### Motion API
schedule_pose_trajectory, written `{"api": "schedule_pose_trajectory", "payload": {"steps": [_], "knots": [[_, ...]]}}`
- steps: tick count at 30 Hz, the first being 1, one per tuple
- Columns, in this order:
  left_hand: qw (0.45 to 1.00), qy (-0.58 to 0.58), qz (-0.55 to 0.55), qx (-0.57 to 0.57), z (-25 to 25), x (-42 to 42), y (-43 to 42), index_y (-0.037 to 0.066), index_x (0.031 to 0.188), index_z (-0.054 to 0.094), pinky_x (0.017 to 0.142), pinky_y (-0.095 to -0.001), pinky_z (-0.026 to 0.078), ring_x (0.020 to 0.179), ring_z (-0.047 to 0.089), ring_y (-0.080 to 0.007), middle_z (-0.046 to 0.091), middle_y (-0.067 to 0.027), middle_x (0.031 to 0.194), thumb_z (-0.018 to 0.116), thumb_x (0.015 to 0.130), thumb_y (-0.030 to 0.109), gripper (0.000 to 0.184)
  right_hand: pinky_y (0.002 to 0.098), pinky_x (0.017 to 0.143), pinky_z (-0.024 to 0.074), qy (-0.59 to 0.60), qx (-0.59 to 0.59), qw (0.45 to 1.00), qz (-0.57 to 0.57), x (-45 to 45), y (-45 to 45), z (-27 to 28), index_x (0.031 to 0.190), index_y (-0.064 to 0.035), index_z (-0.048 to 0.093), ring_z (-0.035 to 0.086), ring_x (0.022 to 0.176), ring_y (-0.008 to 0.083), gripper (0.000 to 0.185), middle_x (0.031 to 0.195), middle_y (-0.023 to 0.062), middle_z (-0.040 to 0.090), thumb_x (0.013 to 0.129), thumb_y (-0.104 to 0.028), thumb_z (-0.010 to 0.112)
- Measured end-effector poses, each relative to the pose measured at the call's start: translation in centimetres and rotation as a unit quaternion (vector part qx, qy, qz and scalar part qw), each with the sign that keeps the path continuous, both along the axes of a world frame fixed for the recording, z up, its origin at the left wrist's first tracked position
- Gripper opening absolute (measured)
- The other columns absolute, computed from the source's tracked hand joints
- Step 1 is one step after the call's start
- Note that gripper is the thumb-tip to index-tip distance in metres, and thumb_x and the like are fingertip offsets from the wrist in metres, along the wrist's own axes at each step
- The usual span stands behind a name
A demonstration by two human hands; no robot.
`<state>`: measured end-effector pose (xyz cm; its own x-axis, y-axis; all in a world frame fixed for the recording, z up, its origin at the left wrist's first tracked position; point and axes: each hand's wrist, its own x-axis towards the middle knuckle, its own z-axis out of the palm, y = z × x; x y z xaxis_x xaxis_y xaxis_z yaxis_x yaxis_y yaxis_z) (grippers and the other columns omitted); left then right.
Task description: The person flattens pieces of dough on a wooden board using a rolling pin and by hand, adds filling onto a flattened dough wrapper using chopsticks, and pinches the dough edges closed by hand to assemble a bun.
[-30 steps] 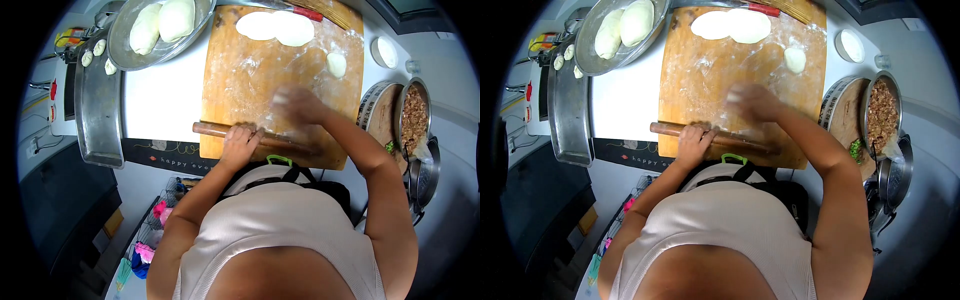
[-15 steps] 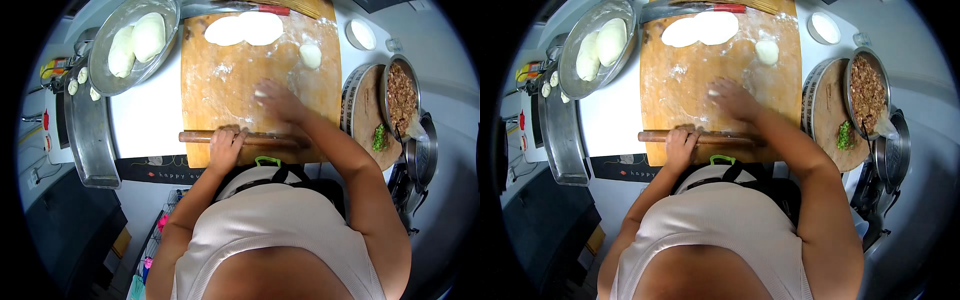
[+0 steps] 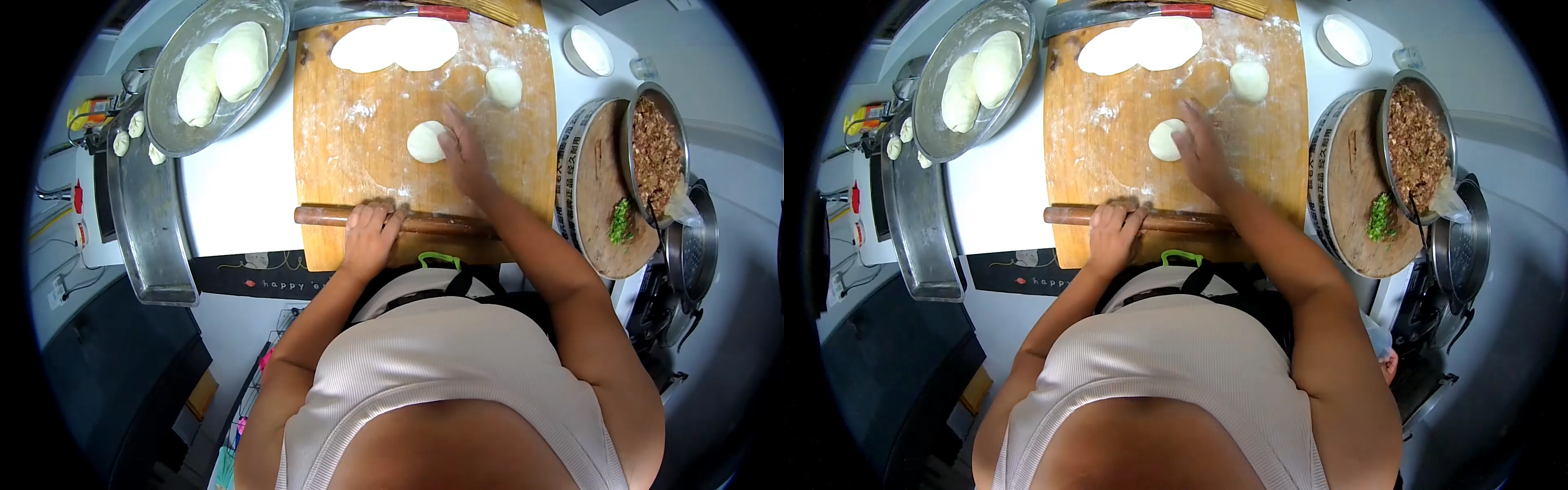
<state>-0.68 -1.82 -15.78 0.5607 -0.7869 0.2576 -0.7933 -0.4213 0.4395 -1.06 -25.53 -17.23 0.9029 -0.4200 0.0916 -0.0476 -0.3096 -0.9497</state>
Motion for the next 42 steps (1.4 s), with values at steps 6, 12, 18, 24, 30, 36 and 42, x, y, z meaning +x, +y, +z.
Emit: {"api": "schedule_pose_trajectory", "payload": {"steps": [6, 12, 18, 24, 30, 36, 42], "knots": [[1.0, 0.002, -0.008, 0.004, 0.3, 0.0, -0.1, 0.011, 0.108, 0.064, 0.084, -0.0411, 0.042, 0.093, 0.054, -0.0298, 0.057, -0.0097, 0.096, 0.063, 0.069, 0.009, 0.04, 0.0403, 0.092, 0.0425, 0.216, -0.286, 0.926, 0.116, 3.5, -2.2, 2.3, 0.111, -0.0056, 0.062, 0.053, 0.109, 0.0309, 0.042, 0.114, 0.0133, 0.057, 0.074, -0.023, 0.075], [1.0, 0.006, -0.01, 0.022, 0.8, 0.3, -0.3, 0.009, 0.109, 0.064, 0.089, -0.0417, 0.041, 0.095, 0.054, -0.0275, 0.057, -0.0099, 0.099, 0.062, 0.075, 0.014, 0.035, 0.0418, 0.085, 0.0458, 0.187, -0.123, 0.965, 0.139, 3.0, -2.5, 1.6, 0.097, -0.0073, 0.064, 0.057, 0.096, 0.0306, 0.033, 0.099, 0.0101, 0.061, 0.07, -0.023, 0.077], [1.0, -0.015, 0.02, -0.008, 0.9, 1.9, -1.4, 0.011, 0.106, 0.063, 0.079, -0.0417, 0.04, 0.089, 0.053, -0.0291, 0.055, -0.0088, 0.092, 0.066, 0.065, 0.01, 0.041, 0.0421, 0.085, 0.047, 0.284, -0.123, 0.949, 0.06, 1.2, -6.2, 3.7, 0.1, -0.0063, 0.065, 0.059, 0.099, 0.0307, 0.028, 0.107, 0.0128, 0.063, 0.078, -0.023, 0.07], [0.999, -0.039, 0.003, -0.006, 2.1, 5.4, -5.9, 0.012, 0.11, 0.062, 0.083, -0.0419, 0.041, 0.094, 0.054, -0.0277, 0.058, -0.0074, 0.096, 0.065, 0.07, 0.014, 0.04, 0.0431, 0.096, 0.0409, 0.224, -0.365, 0.903, -0.024, -1.6, -6.0, 5.5, 0.122, -0.011, 0.057, 0.05, 0.117, 0.0322, 0.045, 0.128, 0.0165, 0.054, 0.087, -0.039, 0.059], [0.985, -0.093, -0.092, 0.108, 0.5, 11.5, -11.4, 0.019, 0.141, 0.04, 0.112, -0.0434, 0.022, 0.138, 0.027, -0.0279, 0.028, -0.0123, 0.151, 0.049, 0.089, 0.046, 0.059, 0.0562, 0.111, 0.0138, 0.289, -0.532, 0.792, -0.079, -3.6, -5.5, 0.8, 0.147, -0.0183, 0.029, 0.018, 0.14, 0.0394, 0.074, 0.15, 0.0226, 0.025, 0.088, -0.057, 0.049], [0.982, -0.174, 0.006, 0.073, -0.7, 18.9, -18.9, 0.017, 0.15, 0.019, 0.116, -0.048, 0.01, 0.143, 0.013, -0.036, 0.016, -0.0186, 0.155, 0.035, 0.09, 0.063, 0.077, 0.0573, 0.112, 0.0088, 0.219, -0.515, 0.808, -0.184, 2.0, -10.0, -0.9, 0.149, -0.0179, 0.026, 0.011, 0.142, 0.0404, 0.076, 0.153, 0.0235, 0.016, 0.088, -0.059, 0.047], [0.986, -0.096, -0.024, 0.131, 0.2, 13.4, -12.8, 0.013, 0.149, 0.023, 0.115, -0.0496, 0.012, 0.142, 0.016, -0.037, 0.019, -0.0181, 0.154, 0.042, 0.088, 0.062, 0.08, 0.0552, 0.111, 0.0167, 0.223, -0.533, 0.814, -0.057, -2.8, -6.0, 0.4, 0.147, -0.0156, 0.03, 0.022, 0.138, 0.0427, 0.072, 0.149, 0.0244, 0.025, 0.088, -0.051, 0.052]]}}
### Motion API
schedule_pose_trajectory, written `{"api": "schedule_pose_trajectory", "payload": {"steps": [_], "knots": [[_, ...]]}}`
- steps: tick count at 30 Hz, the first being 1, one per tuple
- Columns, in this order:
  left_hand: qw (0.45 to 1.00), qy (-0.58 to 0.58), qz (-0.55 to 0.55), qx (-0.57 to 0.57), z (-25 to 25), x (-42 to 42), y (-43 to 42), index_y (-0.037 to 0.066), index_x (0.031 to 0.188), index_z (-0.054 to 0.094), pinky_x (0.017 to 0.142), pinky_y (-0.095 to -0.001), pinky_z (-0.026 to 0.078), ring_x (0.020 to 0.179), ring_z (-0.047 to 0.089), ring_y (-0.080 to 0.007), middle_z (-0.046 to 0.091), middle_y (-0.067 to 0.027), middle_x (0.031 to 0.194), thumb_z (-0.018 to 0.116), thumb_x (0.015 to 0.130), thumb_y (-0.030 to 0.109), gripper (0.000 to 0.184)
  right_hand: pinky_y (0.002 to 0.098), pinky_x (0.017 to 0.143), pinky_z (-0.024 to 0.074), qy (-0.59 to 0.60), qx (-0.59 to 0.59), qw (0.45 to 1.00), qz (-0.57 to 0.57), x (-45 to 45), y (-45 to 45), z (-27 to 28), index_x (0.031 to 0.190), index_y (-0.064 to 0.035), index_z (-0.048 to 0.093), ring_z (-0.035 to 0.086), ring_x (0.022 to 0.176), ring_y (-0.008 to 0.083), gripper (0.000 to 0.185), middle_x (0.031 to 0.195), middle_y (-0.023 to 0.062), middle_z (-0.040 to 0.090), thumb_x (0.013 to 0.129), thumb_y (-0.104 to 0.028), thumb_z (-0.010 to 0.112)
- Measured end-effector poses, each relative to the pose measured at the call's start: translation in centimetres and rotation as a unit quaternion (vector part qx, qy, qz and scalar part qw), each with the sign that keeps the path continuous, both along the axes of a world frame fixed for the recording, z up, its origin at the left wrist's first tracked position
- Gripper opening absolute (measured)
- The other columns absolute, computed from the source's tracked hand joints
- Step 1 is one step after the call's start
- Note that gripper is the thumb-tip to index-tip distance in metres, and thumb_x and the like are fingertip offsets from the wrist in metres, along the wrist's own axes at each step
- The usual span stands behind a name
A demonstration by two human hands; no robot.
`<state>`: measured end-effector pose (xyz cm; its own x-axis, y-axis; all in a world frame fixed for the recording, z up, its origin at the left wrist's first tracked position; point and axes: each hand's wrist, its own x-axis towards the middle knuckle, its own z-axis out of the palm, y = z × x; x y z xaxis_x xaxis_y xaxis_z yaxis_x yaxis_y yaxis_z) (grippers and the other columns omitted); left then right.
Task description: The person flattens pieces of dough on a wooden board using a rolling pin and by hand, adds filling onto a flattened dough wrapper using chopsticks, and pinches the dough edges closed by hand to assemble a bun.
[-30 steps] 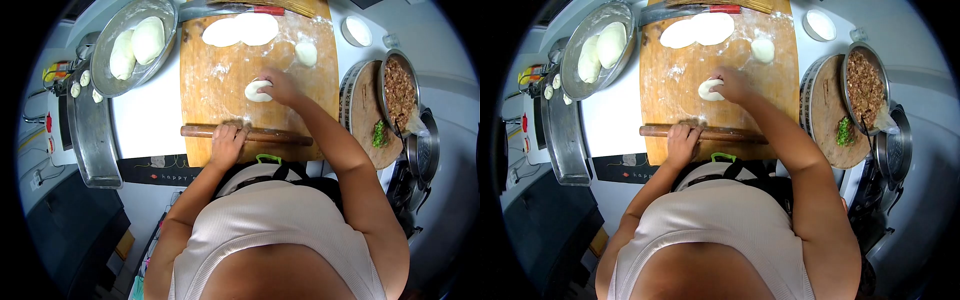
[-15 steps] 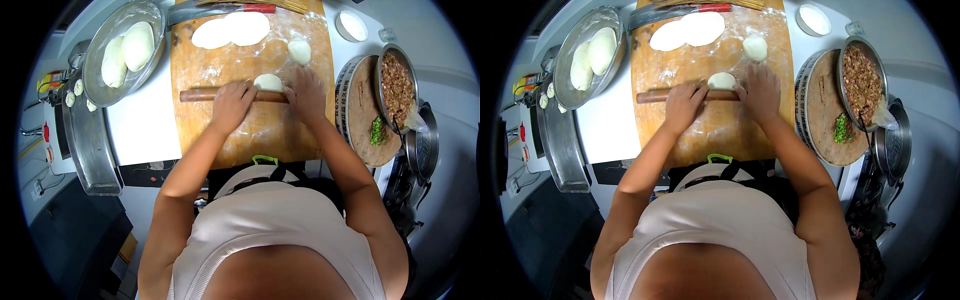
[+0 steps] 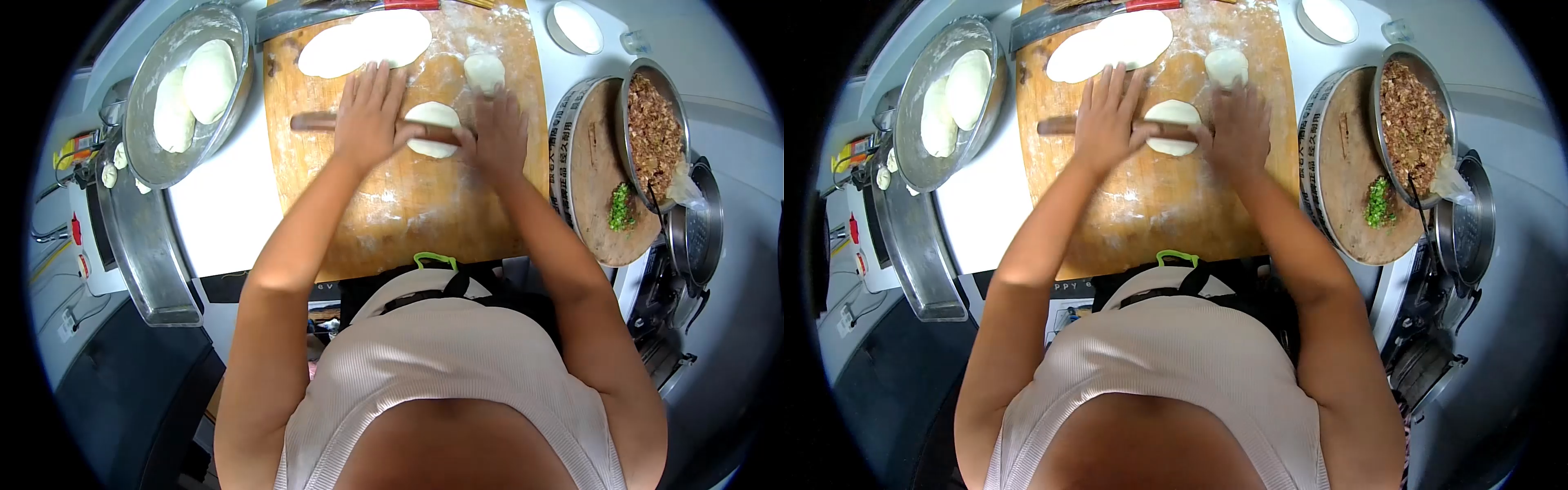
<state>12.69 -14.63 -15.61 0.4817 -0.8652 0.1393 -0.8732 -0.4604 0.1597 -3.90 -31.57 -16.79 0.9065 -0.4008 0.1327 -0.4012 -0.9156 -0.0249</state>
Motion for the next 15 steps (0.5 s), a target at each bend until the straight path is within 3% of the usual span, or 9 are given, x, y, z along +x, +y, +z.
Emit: {"api": "schedule_pose_trajectory", "payload": {"steps": [1, 4, 7, 10, 14, 15], "knots": [[1.0, 0.01, 0.003, -0.004, 0.4, -1.7, 1.5, 0.012, 0.146, 0.029, 0.114, -0.0491, 0.015, 0.14, 0.021, -0.0361, 0.025, -0.0178, 0.151, 0.047, 0.087, 0.055, 0.075, 0.0537, 0.11, 0.021, -0.001, 0.001, 0.999, 0.032, -0.8, 0.6, 0.0, 0.145, -0.0147, 0.033, 0.026, 0.136, 0.0433, 0.07, 0.147, 0.0248, 0.028, 0.088, -0.048, 0.055], [0.999, 0.022, 0.012, -0.035, -0.6, -4.3, 4.3, 0.009, 0.133, 0.046, 0.109, -0.0468, 0.025, 0.133, 0.035, -0.0327, 0.042, -0.0155, 0.14, 0.06, 0.083, 0.036, 0.059, 0.0459, 0.102, 0.0366, -0.107, 0.214, 0.965, 0.109, 0.1, 0.7, 1.3, 0.137, -0.0128, 0.045, 0.045, 0.122, 0.0391, 0.062, 0.133, 0.0225, 0.045, 0.082, -0.033, 0.066], [0.992, 0.021, 0.025, -0.125, -1.6, -5.7, 5.3, 0.009, 0.108, 0.06, 0.1, -0.0413, 0.035, 0.117, 0.052, -0.027, 0.06, -0.0072, 0.117, 0.064, 0.075, 0.01, 0.033, 0.041, 0.09, 0.0447, -0.058, 0.272, 0.957, 0.081, 3.9, 1.3, 2.1, 0.117, -0.0112, 0.059, 0.053, 0.11, 0.0327, 0.046, 0.116, 0.0161, 0.057, 0.075, -0.023, 0.072], [0.993, 0.044, 0.019, -0.106, -1.4, -6.7, 7.3, 0.01, 0.11, 0.06, 0.103, -0.0426, 0.035, 0.116, 0.052, -0.0249, 0.06, -0.0066, 0.116, 0.054, 0.083, 0.013, 0.028, 0.041, 0.088, 0.0454, 0.132, 0.231, 0.963, 0.051, 6.9, 0.9, 2.8, 0.103, -0.0116, 0.065, 0.056, 0.106, 0.0297, 0.034, 0.106, 0.0101, 0.062, 0.073, -0.025, 0.074], [0.996, 0.065, 0.016, -0.066, -0.8, -7.7, 11.3, 0.01, 0.108, 0.061, 0.104, -0.0421, 0.033, 0.122, 0.049, -0.0254, 0.058, -0.0073, 0.121, 0.054, 0.08, 0.014, 0.029, 0.0393, 0.085, 0.0473, 0.123, 0.319, 0.939, 0.041, 7.8, 1.4, 2.3, 0.096, -0.0113, 0.067, 0.06, 0.102, 0.0287, 0.028, 0.103, 0.0081, 0.066, 0.074, -0.027, 0.075], [0.996, 0.093, 0.003, -0.015, -0.1, -7.5, 12.1, 0.007, 0.12, 0.056, 0.107, -0.0434, 0.03, 0.127, 0.044, -0.0296, 0.052, -0.0128, 0.13, 0.056, 0.082, 0.021, 0.04, 0.039, 0.084, 0.0475, 0.136, 0.354, 0.925, 0.029, 7.9, 1.9, 2.1, 0.096, -0.0114, 0.067, 0.061, 0.1, 0.0282, 0.028, 0.103, 0.008, 0.066, 0.075, -0.028, 0.075]]}}
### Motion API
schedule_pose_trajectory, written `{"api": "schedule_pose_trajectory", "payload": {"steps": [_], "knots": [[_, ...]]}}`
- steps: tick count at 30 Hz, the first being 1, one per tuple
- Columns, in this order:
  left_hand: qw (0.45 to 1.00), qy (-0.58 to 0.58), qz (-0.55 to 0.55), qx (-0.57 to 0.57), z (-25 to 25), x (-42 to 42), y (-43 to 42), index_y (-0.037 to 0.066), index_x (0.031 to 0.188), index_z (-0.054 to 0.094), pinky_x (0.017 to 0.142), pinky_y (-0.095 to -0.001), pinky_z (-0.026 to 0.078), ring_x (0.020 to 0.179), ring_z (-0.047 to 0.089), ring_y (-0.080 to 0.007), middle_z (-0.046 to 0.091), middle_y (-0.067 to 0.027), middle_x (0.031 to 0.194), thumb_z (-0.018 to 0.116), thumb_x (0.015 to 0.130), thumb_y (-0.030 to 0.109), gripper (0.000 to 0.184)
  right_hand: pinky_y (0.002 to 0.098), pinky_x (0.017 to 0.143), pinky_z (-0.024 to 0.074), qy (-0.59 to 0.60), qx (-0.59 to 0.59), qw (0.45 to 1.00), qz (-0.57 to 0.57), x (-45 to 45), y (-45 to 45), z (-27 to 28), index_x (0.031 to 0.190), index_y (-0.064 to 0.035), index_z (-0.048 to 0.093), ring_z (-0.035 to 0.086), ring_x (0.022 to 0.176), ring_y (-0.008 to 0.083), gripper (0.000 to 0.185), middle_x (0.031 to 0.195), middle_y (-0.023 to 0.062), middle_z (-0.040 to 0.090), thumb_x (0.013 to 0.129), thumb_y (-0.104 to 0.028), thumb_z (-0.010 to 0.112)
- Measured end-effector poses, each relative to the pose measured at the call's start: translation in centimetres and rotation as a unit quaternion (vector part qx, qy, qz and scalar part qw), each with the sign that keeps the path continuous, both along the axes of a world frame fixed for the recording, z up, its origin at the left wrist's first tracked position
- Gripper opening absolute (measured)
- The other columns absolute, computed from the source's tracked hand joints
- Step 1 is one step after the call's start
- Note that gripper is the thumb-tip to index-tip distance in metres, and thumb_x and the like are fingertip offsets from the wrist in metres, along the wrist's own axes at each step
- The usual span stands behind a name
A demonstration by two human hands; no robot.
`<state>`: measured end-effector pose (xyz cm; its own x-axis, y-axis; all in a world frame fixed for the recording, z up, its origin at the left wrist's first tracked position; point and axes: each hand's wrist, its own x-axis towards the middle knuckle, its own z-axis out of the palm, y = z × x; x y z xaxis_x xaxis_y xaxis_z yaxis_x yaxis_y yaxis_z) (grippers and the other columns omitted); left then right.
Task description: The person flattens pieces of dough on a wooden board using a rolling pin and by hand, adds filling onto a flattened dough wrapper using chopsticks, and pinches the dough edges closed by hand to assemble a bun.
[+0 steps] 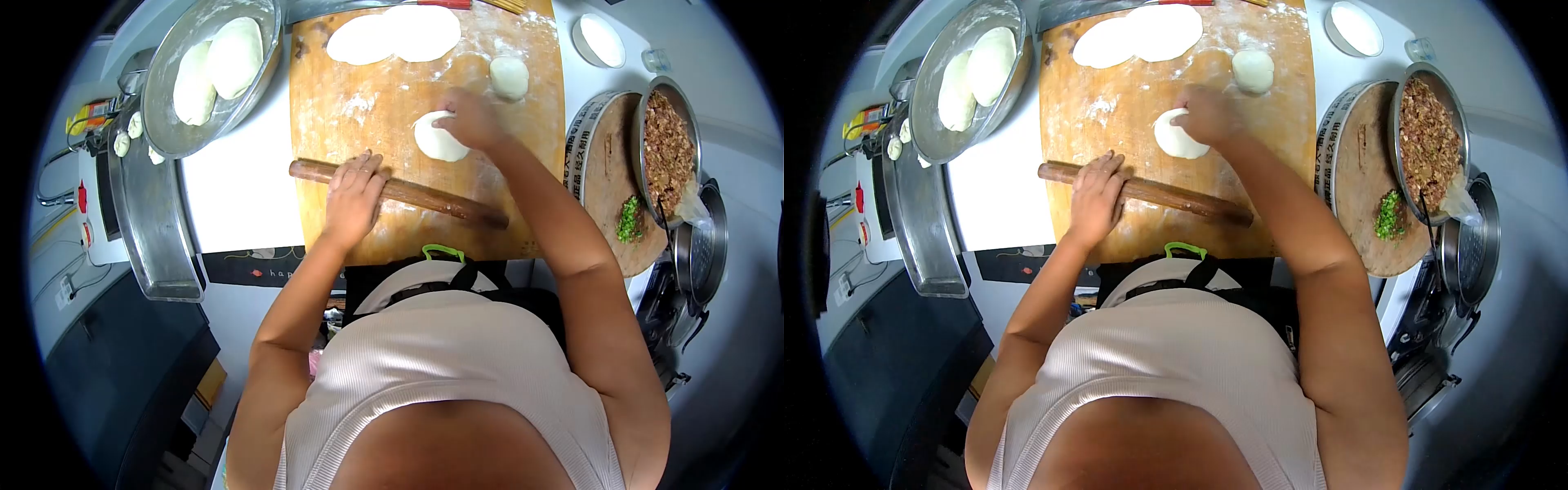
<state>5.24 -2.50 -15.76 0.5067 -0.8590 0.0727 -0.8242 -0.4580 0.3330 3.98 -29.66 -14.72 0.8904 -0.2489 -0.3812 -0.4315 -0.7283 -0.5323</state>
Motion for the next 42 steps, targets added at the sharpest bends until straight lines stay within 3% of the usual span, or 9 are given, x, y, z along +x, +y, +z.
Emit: {"api": "schedule_pose_trajectory", "payload": {"steps": [3, 9, 15, 21, 27, 32, 35, 37, 42], "knots": [[0.994, 0.065, 0.074, -0.052, 1.5, -0.5, -0.1, 0.001, 0.135, 0.043, 0.109, -0.0463, 0.026, 0.131, 0.039, -0.036, 0.043, -0.0203, 0.139, 0.058, 0.083, 0.024, 0.059, 0.04, 0.079, 0.0487, -0.041, 0.056, 0.997, 0.03, 0.2, 1.7, -1.2, 0.1, -0.0096, 0.065, 0.064, 0.092, 0.0279, 0.031, 0.097, 0.0104, 0.067, 0.075, -0.025, 0.074], [0.986, -0.073, 0.122, 0.087, -0.6, 3.2, -6.2, -0.001, 0.146, 0.024, 0.114, -0.0462, 0.016, 0.141, 0.023, -0.0351, 0.025, -0.0228, 0.151, 0.042, 0.093, 0.039, 0.068, 0.0399, 0.083, 0.0487, 0.008, -0.01, 0.994, 0.104, 1.2, 3.2, -0.3, 0.098, -0.0129, 0.067, 0.064, 0.095, 0.028, 0.031, 0.099, 0.0096, 0.068, 0.077, -0.035, 0.072], [0.988, -0.071, 0.129, 0.049, -0.1, 4.8, -8.1, 0.0, 0.147, 0.021, 0.116, -0.0455, 0.013, 0.142, 0.02, -0.032, 0.021, -0.0217, 0.152, 0.033, 0.095, 0.042, 0.068, 0.0413, 0.081, 0.0493, 0.024, -0.023, 0.992, 0.119, 2.3, 2.9, 1.0, 0.1, -0.0091, 0.066, 0.064, 0.093, 0.0303, 0.032, 0.098, 0.0121, 0.067, 0.079, -0.033, 0.069], [0.995, -0.024, 0.089, 0.044, -0.6, -0.3, -2.1, -0.006, 0.139, 0.036, 0.112, -0.046, 0.024, 0.136, 0.033, -0.037, 0.034, -0.0243, 0.146, 0.044, 0.091, 0.042, 0.069, 0.0425, 0.084, 0.0479, 0.021, 0.085, 0.995, 0.042, -0.2, -0.2, -2.4, 0.108, -0.0093, 0.064, 0.061, 0.1, 0.0328, 0.038, 0.104, 0.0141, 0.065, 0.077, -0.029, 0.071], [0.981, -0.102, 0.167, 0.003, -1.2, 7.0, -10.2, -0.004, 0.144, 0.026, 0.116, -0.0442, 0.014, 0.142, 0.02, -0.0326, 0.023, -0.0225, 0.151, 0.035, 0.095, 0.042, 0.068, 0.0413, 0.081, 0.0478, -0.016, 0.04, 0.996, 0.081, 0.8, 1.5, 2.1, 0.101, -0.0073, 0.066, 0.061, 0.092, 0.0345, 0.036, 0.1, 0.0164, 0.065, 0.077, -0.033, 0.071], [0.997, -0.041, 0.063, 0.019, -0.5, -1.3, -2.0, -0.006, 0.139, 0.033, 0.113, -0.0462, 0.022, 0.135, 0.033, -0.0376, 0.032, -0.0263, 0.146, 0.045, 0.091, 0.041, 0.069, 0.04, 0.082, 0.0479, -0.014, 0.026, 0.999, 0.015, 0.6, 0.1, -2.3, 0.101, -0.0099, 0.067, 0.062, 0.094, 0.0313, 0.029, 0.102, 0.0138, 0.066, 0.079, -0.029, 0.068], [0.996, -0.031, 0.076, 0.047, -0.6, -1.1, -2.4, -0.006, 0.14, 0.032, 0.113, -0.0455, 0.022, 0.136, 0.032, -0.0373, 0.031, -0.0267, 0.146, 0.045, 0.091, 0.04, 0.069, 0.0404, 0.083, 0.0476, 0.044, 0.209, 0.976, 0.047, -1.0, -2.1, -3.2, 0.1, -0.0077, 0.067, 0.062, 0.097, 0.0318, 0.032, 0.104, 0.0143, 0.066, 0.078, -0.031, 0.069], [0.988, -0.05, 0.11, 0.099, -0.8, 2.1, -6.4, -0.005, 0.143, 0.026, 0.115, -0.0439, 0.017, 0.14, 0.024, -0.035, 0.026, -0.025, 0.149, 0.032, 0.096, 0.042, 0.067, 0.0409, 0.084, 0.0474, 0.052, 0.127, 0.983, 0.12, -0.5, -1.3, -1.1, 0.1, -0.0061, 0.067, 0.062, 0.097, 0.0326, 0.034, 0.104, 0.0151, 0.066, 0.078, -0.032, 0.07], [0.987, -0.079, 0.143, 0.006, -0.7, 5.4, -9.9, -0.006, 0.142, 0.028, 0.114, -0.0447, 0.017, 0.14, 0.022, -0.0371, 0.025, -0.0254, 0.149, 0.04, 0.093, 0.038, 0.067, 0.0416, 0.085, 0.0471, -0.014, -0.002, 0.996, 0.087, 1.2, 0.4, -2.0, 0.103, -0.0055, 0.067, 0.06, 0.1, 0.0341, 0.037, 0.106, 0.0177, 0.064, 0.078, -0.033, 0.07]]}}
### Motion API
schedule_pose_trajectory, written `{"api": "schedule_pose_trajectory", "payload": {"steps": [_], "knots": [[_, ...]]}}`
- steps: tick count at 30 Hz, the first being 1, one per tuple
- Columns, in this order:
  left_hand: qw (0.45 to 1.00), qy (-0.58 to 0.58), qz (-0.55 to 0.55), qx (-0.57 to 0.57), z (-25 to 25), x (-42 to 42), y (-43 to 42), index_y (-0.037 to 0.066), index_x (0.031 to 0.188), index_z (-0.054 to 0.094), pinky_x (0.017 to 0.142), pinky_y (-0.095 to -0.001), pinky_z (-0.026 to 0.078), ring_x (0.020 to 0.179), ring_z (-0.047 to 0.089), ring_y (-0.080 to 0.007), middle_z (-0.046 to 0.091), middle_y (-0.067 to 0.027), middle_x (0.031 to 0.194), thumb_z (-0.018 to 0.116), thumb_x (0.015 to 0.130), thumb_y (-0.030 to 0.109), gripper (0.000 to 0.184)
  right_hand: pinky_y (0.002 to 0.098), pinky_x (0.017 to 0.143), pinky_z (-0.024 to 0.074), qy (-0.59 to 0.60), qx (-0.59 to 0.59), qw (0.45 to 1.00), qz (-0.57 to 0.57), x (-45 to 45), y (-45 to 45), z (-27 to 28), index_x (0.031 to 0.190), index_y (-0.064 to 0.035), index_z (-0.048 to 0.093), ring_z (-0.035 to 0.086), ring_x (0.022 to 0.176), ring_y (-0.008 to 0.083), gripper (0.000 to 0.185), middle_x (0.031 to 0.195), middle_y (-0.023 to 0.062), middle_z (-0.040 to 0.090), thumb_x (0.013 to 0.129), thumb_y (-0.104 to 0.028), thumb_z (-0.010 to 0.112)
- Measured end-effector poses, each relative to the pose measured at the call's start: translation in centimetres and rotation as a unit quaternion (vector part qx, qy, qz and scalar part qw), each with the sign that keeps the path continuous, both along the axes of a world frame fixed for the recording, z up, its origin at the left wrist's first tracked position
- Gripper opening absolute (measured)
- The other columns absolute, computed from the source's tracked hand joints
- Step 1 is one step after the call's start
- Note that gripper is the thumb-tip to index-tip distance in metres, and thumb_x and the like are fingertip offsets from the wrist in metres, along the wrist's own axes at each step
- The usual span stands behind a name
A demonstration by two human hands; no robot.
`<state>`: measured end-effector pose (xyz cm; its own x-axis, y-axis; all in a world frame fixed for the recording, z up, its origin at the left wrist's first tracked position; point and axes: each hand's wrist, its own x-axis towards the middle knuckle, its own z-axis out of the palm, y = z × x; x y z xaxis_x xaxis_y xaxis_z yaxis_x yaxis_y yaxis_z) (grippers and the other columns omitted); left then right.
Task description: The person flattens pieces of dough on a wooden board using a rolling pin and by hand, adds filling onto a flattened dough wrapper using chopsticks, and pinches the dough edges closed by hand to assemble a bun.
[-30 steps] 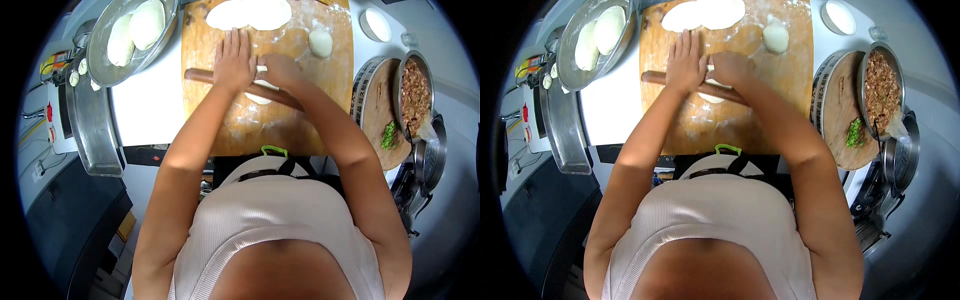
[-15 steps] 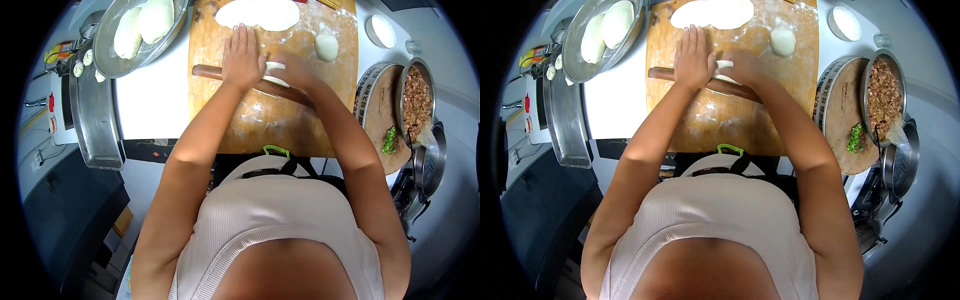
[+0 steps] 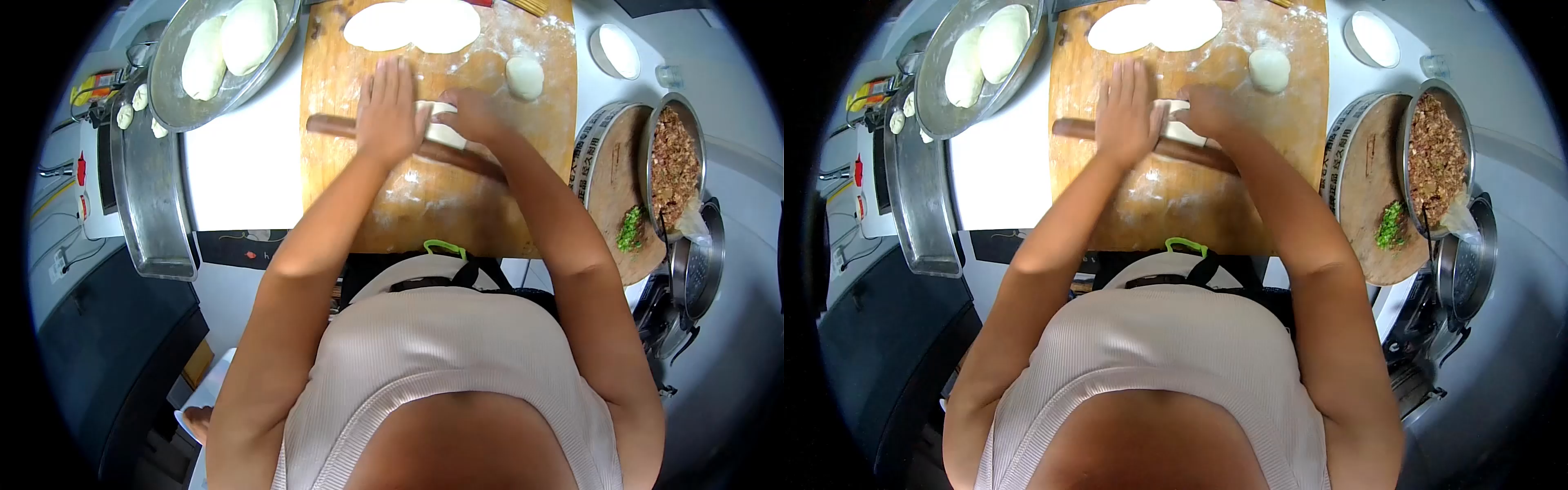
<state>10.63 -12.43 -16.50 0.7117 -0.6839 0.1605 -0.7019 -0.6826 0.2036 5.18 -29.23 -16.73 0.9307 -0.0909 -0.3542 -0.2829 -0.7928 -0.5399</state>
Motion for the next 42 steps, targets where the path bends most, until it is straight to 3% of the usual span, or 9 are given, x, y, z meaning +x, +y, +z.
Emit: {"api": "schedule_pose_trajectory", "payload": {"steps": [4, 7, 14, 18, 22, 26, 33, 36, 42], "knots": [[0.996, 0.059, -0.06, 0.039, 0.5, -6.7, 7.4, -0.008, 0.14, 0.032, 0.112, -0.0466, 0.022, 0.137, 0.029, -0.0395, 0.031, -0.0265, 0.147, 0.044, 0.092, 0.038, 0.067, 0.0417, 0.085, 0.047, -0.02, 0.074, 0.993, -0.09, -1.1, -1.9, -1.5, 0.103, -0.0023, 0.067, 0.061, 0.1, 0.0326, 0.038, 0.106, 0.0172, 0.065, 0.078, -0.03, 0.07], [0.996, 0.051, -0.028, 0.075, 0.0, -5.4, 5.5, -0.007, 0.141, 0.031, 0.114, -0.0452, 0.019, 0.139, 0.026, -0.0355, 0.028, -0.0248, 0.148, 0.036, 0.095, 0.044, 0.069, 0.042, 0.084, 0.0472, 0.174, 0.152, 0.973, 0.007, -1.8, -3.6, 1.9, 0.101, -0.0003, 0.067, 0.061, 0.098, 0.0321, 0.039, 0.105, 0.0173, 0.065, 0.076, -0.03, 0.071], [1.0, -0.005, 0.014, 0.005, 0.0, 0.1, -0.5, -0.007, 0.142, 0.028, 0.115, -0.0447, 0.015, 0.141, 0.022, -0.0351, 0.026, -0.0251, 0.149, 0.037, 0.095, 0.044, 0.07, 0.0434, 0.084, 0.0474, 0.019, 0.027, 0.999, -0.006, 0.2, -1.3, 1.1, 0.11, -0.0073, 0.066, 0.061, 0.097, 0.0344, 0.048, 0.103, 0.0208, 0.065, 0.075, -0.04, 0.071], [0.996, 0.065, -0.057, 0.016, 0.3, -7.1, 7.2, -0.008, 0.139, 0.034, 0.112, -0.0477, 0.022, 0.137, 0.031, -0.0377, 0.034, -0.0268, 0.145, 0.046, 0.089, 0.039, 0.07, 0.0389, 0.079, 0.0489, 0.012, 0.184, 0.97, -0.159, -1.6, -3.1, -1.4, 0.106, -0.003, 0.067, 0.063, 0.091, 0.0292, 0.042, 0.096, 0.0182, 0.066, 0.076, -0.031, 0.072], [0.996, 0.055, -0.028, 0.066, 0.5, -5.5, 4.7, -0.008, 0.141, 0.029, 0.113, -0.0466, 0.021, 0.138, 0.027, -0.0381, 0.027, -0.0274, 0.148, 0.04, 0.093, 0.038, 0.068, 0.0344, 0.068, 0.0481, 0.173, 0.227, 0.955, 0.081, -4.1, -5.7, 0.8, 0.098, 0.0021, 0.066, 0.062, 0.079, 0.0213, 0.034, 0.089, 0.0124, 0.067, 0.077, -0.024, 0.072], [0.999, 0.018, 0.021, 0.026, -0.6, 0.5, -1.5, -0.008, 0.143, 0.024, 0.115, -0.0454, 0.016, 0.141, 0.02, -0.037, 0.024, -0.026, 0.15, 0.036, 0.095, 0.041, 0.069, 0.0395, 0.074, 0.0472, 0.009, 0.102, 0.993, -0.067, -3.0, -3.2, 1.4, 0.095, -0.0007, 0.067, 0.063, 0.086, 0.0295, 0.038, 0.09, 0.0174, 0.066, 0.073, -0.031, 0.075], [0.997, 0.059, -0.032, 0.05, 0.8, -8.0, 7.1, -0.007, 0.141, 0.031, 0.114, -0.047, 0.018, 0.138, 0.027, -0.0395, 0.028, -0.0266, 0.148, 0.038, 0.094, 0.043, 0.069, 0.0403, 0.077, 0.0479, 0.002, 0.158, 0.982, -0.1, -3.1, -4.3, -1.0, 0.094, -0.0009, 0.066, 0.063, 0.089, 0.0305, 0.033, 0.093, 0.0183, 0.067, 0.076, -0.028, 0.072], [0.996, 0.055, -0.037, 0.053, 0.5, -7.3, 6.6, -0.007, 0.141, 0.03, 0.114, -0.0471, 0.018, 0.138, 0.027, -0.0385, 0.028, -0.026, 0.148, 0.038, 0.094, 0.043, 0.069, 0.0339, 0.069, 0.0458, 0.074, 0.121, 0.989, 0.045, -4.0, -5.7, -0.3, 0.091, 0.0013, 0.064, 0.059, 0.076, 0.0192, 0.028, 0.079, 0.0114, 0.063, 0.078, -0.022, 0.071], [0.999, 0.02, 0.012, 0.044, 0.1, -1.3, -0.2, 0.0, 0.146, 0.024, 0.116, -0.0453, 0.012, 0.143, 0.018, -0.0308, 0.023, -0.0208, 0.152, 0.032, 0.094, 0.054, 0.075, 0.0376, 0.07, 0.0467, -0.007, 0.017, 0.998, -0.055, -3.3, -2.6, 0.8, 0.092, -0.0023, 0.065, 0.062, 0.079, 0.0282, 0.028, 0.086, 0.0152, 0.065, 0.078, -0.026, 0.071]]}}
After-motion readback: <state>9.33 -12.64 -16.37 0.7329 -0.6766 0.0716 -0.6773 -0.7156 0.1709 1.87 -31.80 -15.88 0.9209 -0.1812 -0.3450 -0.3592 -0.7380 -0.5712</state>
